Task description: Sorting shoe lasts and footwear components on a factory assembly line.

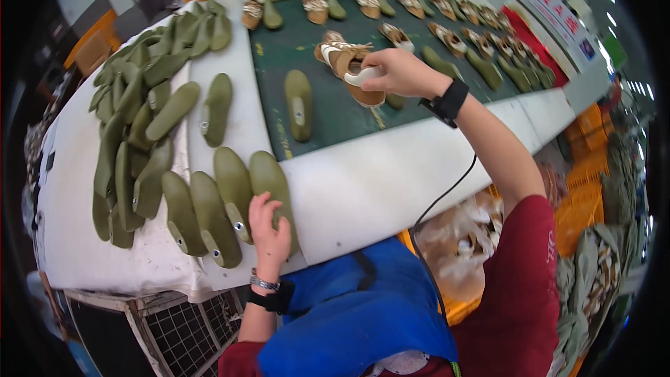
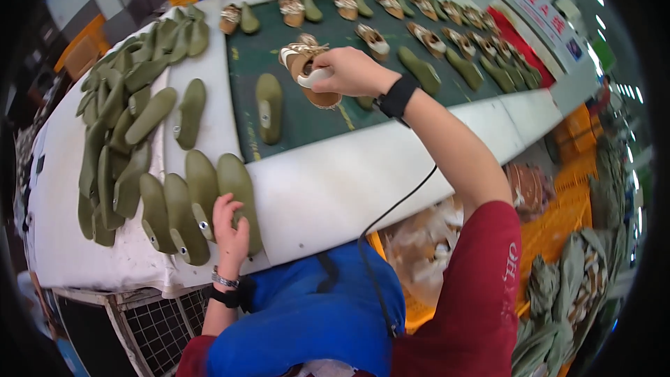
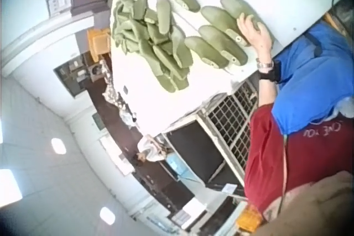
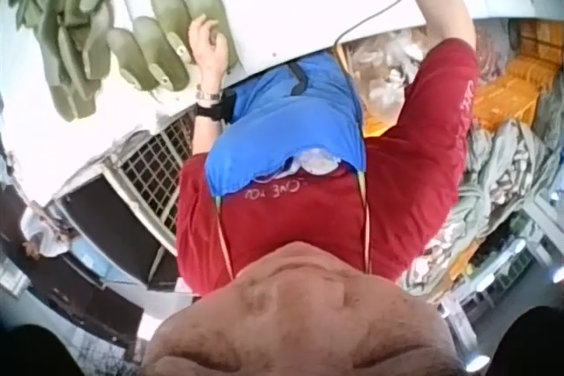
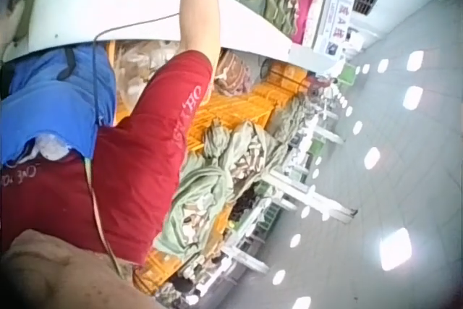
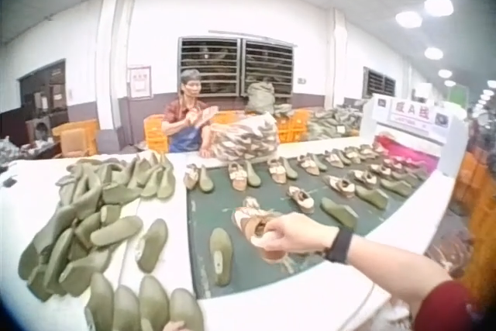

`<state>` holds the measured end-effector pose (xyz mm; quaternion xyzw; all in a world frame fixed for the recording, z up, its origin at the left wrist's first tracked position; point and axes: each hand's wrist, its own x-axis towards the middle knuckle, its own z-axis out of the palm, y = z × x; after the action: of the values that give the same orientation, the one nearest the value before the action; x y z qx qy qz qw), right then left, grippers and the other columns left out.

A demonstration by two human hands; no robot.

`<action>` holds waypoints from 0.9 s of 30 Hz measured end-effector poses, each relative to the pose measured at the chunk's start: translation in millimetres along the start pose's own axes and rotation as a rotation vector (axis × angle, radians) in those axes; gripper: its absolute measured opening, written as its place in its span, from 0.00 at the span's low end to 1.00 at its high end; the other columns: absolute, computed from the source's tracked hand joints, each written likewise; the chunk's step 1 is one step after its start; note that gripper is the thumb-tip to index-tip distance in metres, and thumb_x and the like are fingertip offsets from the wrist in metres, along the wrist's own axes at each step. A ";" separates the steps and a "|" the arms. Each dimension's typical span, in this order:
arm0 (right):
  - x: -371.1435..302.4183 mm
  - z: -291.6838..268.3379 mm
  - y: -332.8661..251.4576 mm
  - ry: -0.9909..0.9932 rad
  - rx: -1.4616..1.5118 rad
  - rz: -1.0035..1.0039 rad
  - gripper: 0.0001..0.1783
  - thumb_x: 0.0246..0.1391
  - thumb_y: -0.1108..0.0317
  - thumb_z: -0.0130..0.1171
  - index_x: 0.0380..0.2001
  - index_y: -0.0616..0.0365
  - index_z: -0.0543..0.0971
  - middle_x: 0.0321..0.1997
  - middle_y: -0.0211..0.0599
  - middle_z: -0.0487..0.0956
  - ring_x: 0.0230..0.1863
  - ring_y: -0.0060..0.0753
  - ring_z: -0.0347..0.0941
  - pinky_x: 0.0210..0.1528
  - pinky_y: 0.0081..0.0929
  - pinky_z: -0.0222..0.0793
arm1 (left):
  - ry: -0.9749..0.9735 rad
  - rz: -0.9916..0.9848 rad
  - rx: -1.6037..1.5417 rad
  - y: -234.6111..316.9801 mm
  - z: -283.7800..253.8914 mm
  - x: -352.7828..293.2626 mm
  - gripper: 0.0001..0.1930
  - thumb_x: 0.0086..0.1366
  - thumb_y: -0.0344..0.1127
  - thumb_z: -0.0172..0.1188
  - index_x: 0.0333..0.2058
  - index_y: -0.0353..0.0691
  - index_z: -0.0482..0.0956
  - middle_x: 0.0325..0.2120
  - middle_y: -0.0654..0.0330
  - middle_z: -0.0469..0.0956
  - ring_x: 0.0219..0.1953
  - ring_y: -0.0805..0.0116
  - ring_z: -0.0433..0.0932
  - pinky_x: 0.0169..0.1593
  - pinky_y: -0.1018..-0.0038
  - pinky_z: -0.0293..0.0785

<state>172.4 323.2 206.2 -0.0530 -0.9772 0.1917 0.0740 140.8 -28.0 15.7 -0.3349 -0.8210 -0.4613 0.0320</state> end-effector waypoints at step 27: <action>203.7 223.7 50.1 0.101 0.318 0.152 0.28 0.42 0.82 0.50 0.51 0.57 0.73 0.52 0.50 0.70 0.57 0.52 0.64 0.58 0.37 0.62 | -0.060 -0.068 -0.093 5.7 -1.2 1.4 0.14 0.47 0.24 0.55 0.36 0.36 0.75 0.49 0.47 0.69 0.58 0.40 0.60 0.61 0.54 0.55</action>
<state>-61.1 314.1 7.5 -0.1239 -0.9228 0.3458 0.1158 142.8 -26.2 21.2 -0.3217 -0.8102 -0.4894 -0.0237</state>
